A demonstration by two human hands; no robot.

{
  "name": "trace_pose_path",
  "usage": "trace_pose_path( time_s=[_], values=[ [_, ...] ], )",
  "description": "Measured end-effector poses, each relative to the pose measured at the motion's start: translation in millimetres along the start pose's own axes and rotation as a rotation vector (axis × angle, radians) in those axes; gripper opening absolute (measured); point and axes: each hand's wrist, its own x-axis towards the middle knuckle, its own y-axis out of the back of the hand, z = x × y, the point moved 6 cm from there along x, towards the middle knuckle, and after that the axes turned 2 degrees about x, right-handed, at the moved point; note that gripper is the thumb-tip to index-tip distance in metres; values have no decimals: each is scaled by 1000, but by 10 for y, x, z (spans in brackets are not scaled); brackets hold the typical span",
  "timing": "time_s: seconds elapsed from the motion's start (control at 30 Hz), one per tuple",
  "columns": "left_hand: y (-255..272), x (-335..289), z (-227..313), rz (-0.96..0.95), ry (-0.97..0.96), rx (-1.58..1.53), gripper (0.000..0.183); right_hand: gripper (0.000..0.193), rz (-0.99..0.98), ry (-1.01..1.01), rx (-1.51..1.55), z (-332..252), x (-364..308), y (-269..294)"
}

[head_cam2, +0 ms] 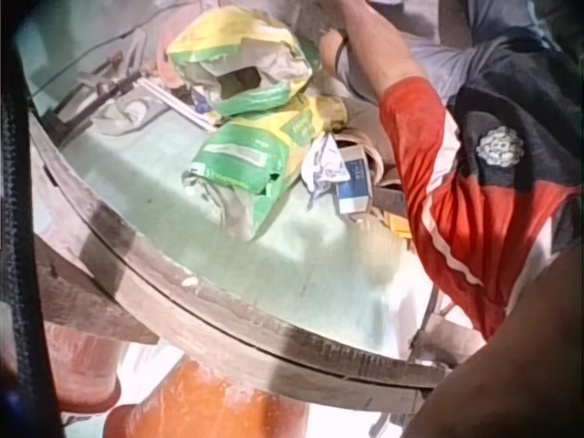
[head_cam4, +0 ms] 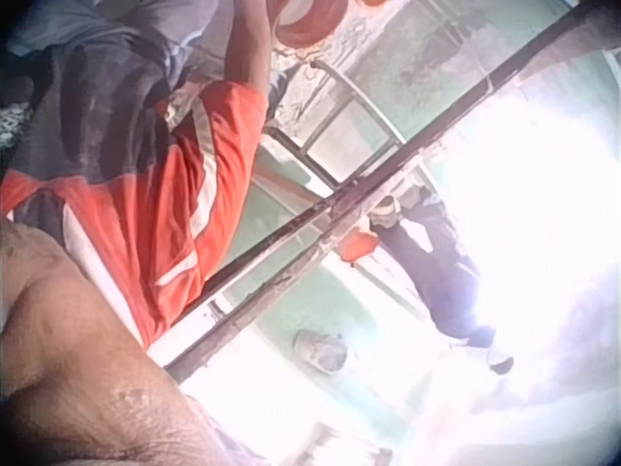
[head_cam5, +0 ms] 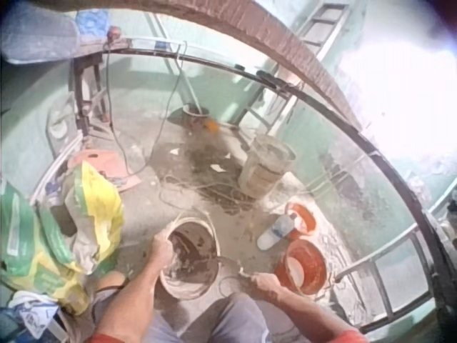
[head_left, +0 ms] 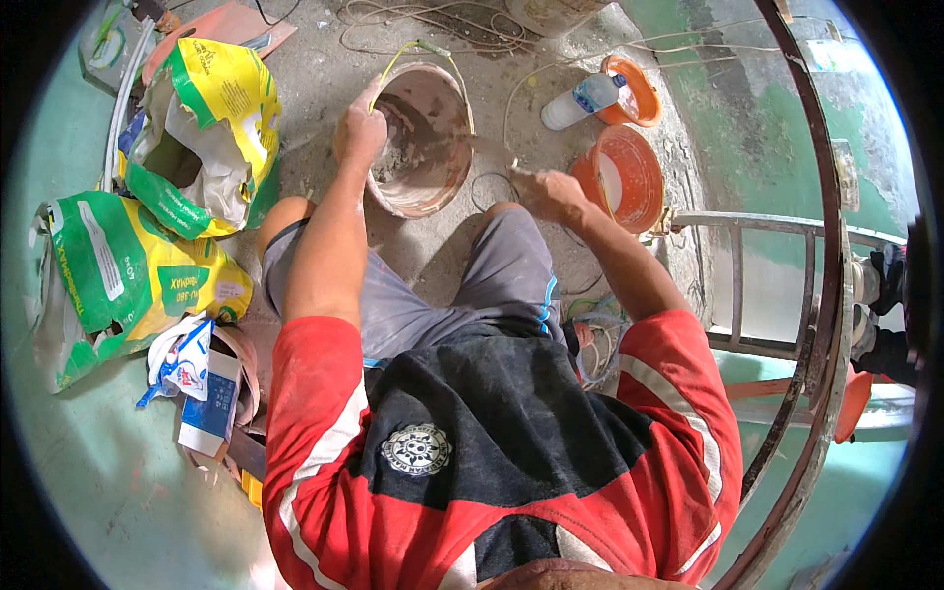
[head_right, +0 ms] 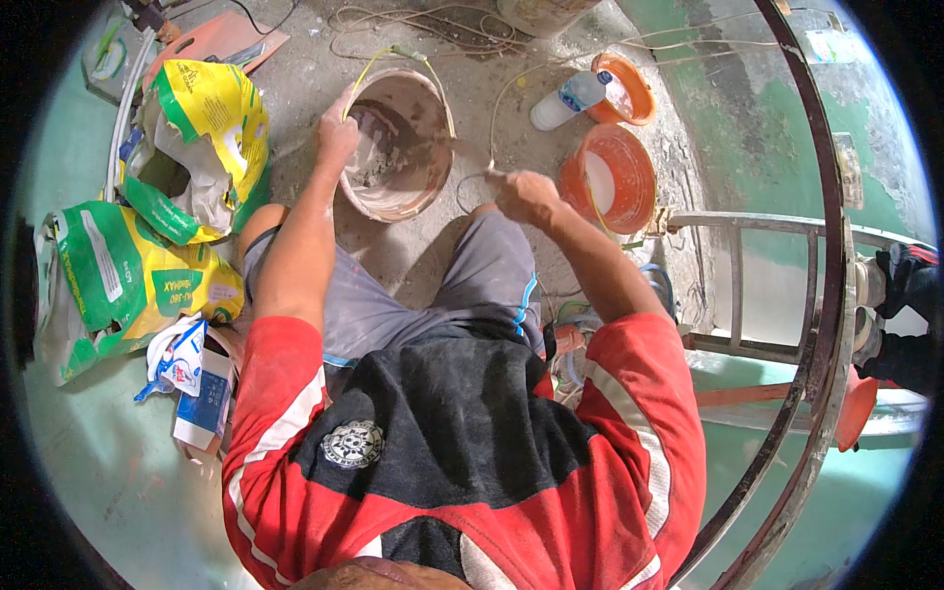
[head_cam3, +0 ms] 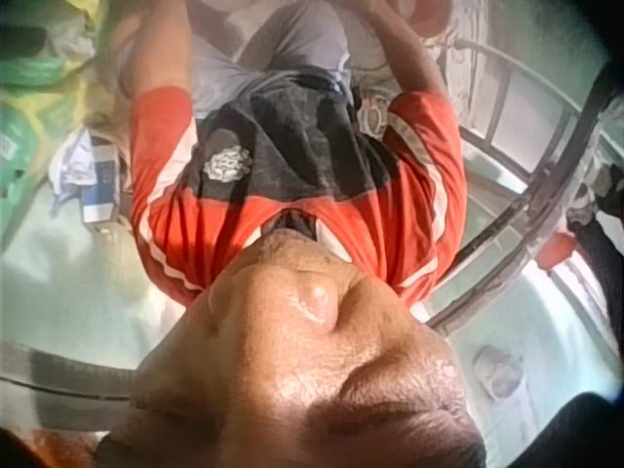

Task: The person sits on the floor and uses a trowel to mix a gray paste in a bucket. They pour water from an orange basin into the bucket and continue mixing. Then they scoop powder from a green and yellow bag into the bucket and mix it with the trowel.

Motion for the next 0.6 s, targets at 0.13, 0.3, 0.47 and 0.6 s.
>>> trace_pose_path(
  time_s=[0.13, 0.3, 0.47, 0.6],
  values=[
    [96, -66, 116, -38, 80, 104, 57, 39, -110, 212, 157, -491, -287, -244],
    [104, -229, 487, -149, 91, 102, 59, 36, -61, 298, 107, -570, -190, -408],
    [-272, -345, 545, -9, -364, -243, 60, 41, 99, -6, -122, -367, 179, 145],
    [-252, -359, 632, -58, -367, -151, 57, 57, 181, -53, -127, -332, 249, 289]
  ],
)
